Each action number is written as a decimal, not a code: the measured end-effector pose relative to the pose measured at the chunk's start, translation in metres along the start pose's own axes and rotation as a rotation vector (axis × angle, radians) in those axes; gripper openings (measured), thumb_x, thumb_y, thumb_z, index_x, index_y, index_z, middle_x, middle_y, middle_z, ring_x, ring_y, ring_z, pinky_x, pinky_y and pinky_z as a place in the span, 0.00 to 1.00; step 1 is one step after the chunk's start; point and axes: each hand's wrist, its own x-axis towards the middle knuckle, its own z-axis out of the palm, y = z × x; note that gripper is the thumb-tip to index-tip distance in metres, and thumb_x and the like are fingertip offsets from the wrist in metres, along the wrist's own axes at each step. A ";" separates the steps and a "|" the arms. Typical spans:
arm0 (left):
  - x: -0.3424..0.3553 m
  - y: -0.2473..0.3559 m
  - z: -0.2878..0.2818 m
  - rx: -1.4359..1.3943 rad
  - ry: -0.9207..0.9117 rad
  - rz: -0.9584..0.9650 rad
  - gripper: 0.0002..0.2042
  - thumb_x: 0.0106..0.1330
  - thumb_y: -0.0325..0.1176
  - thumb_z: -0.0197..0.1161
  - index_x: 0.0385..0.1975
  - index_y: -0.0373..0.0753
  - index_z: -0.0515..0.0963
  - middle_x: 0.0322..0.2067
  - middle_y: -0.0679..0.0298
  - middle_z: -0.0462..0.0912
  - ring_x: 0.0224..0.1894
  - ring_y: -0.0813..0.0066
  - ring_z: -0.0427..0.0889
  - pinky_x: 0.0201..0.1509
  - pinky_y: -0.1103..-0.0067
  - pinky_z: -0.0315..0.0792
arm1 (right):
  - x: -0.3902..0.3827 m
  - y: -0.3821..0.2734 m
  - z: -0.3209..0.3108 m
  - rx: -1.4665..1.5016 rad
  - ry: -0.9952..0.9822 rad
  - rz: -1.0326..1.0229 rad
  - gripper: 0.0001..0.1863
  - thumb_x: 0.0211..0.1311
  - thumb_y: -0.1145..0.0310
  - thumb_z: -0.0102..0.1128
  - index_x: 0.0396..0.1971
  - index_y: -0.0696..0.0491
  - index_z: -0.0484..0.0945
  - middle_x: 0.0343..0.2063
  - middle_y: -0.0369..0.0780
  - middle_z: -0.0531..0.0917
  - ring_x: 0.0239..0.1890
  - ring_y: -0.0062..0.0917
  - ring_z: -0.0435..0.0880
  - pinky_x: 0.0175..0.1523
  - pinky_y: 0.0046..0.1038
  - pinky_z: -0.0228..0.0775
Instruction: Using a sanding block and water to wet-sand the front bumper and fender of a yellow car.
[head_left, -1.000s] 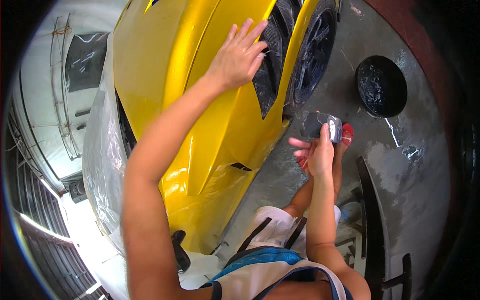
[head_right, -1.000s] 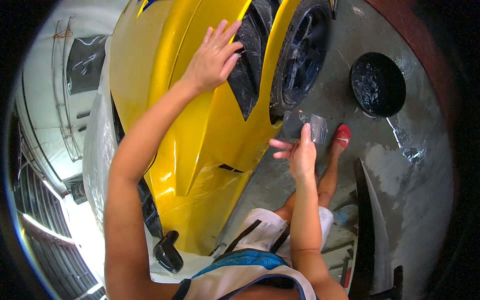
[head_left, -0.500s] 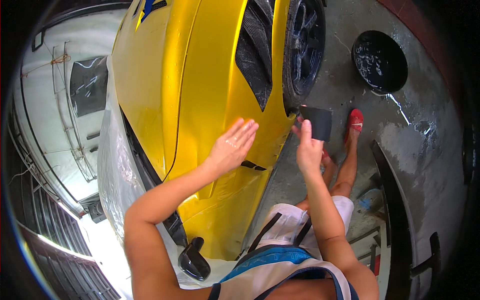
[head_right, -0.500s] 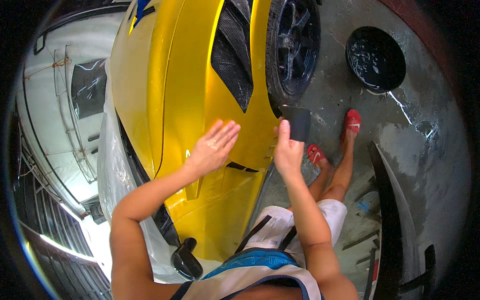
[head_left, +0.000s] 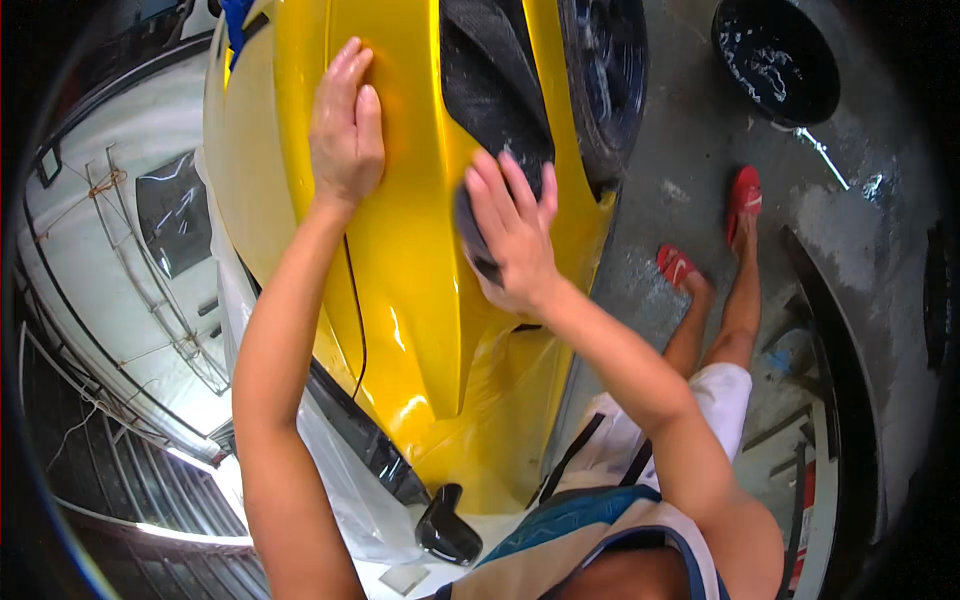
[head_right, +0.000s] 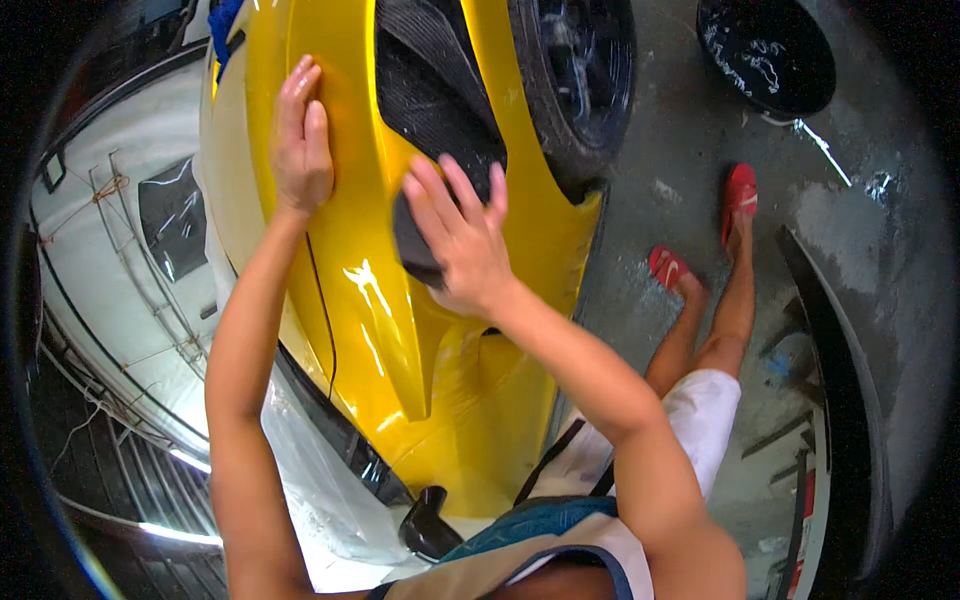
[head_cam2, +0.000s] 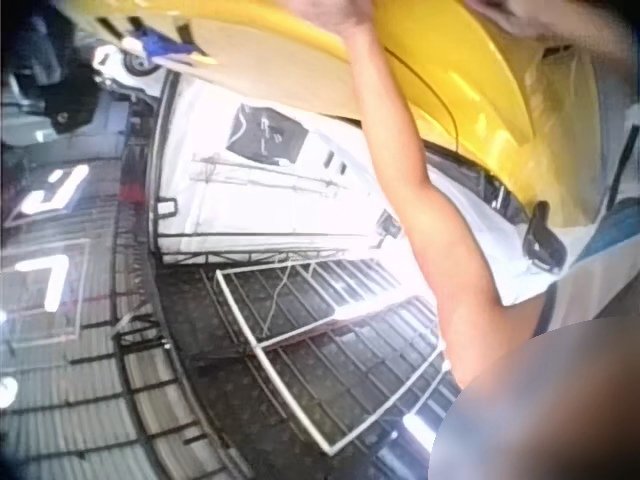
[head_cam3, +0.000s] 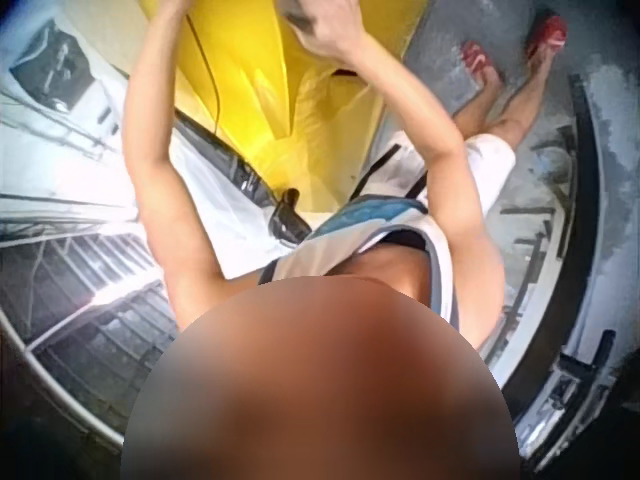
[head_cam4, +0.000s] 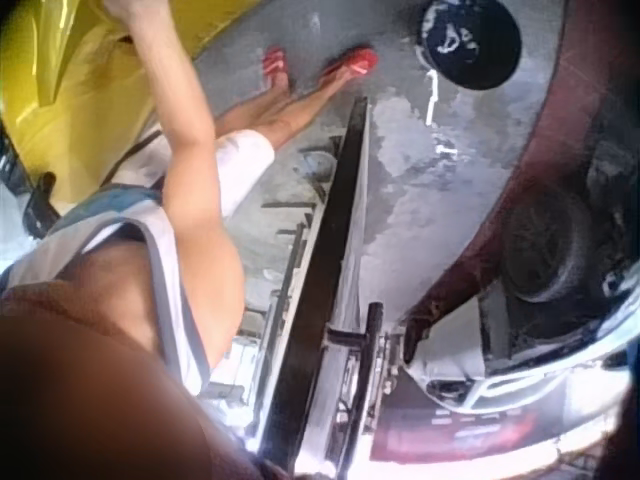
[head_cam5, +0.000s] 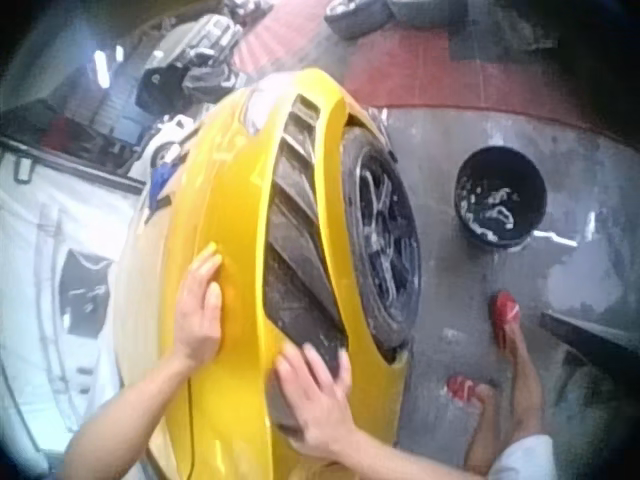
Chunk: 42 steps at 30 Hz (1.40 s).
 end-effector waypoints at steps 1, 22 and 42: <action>0.000 -0.001 -0.004 0.009 0.017 -0.001 0.18 0.74 0.32 0.51 0.60 0.35 0.75 0.66 0.50 0.74 0.67 0.50 0.73 0.73 0.64 0.64 | -0.002 -0.005 -0.001 0.017 -0.008 0.012 0.50 0.51 0.62 0.70 0.76 0.53 0.57 0.77 0.44 0.59 0.77 0.45 0.56 0.75 0.64 0.31; 0.004 0.006 -0.006 0.035 -0.033 0.008 0.18 0.71 0.31 0.53 0.58 0.33 0.75 0.65 0.47 0.74 0.66 0.47 0.73 0.71 0.63 0.65 | -0.027 0.006 0.003 -0.130 -0.052 0.035 0.42 0.55 0.63 0.61 0.74 0.51 0.63 0.76 0.38 0.62 0.79 0.40 0.54 0.75 0.68 0.21; 0.003 0.006 -0.004 -0.062 -0.064 -0.043 0.18 0.74 0.28 0.50 0.61 0.31 0.73 0.69 0.50 0.69 0.71 0.56 0.68 0.76 0.67 0.59 | -0.084 0.004 0.014 0.044 -0.037 0.231 0.54 0.51 0.63 0.66 0.79 0.49 0.49 0.79 0.42 0.53 0.81 0.43 0.48 0.75 0.68 0.22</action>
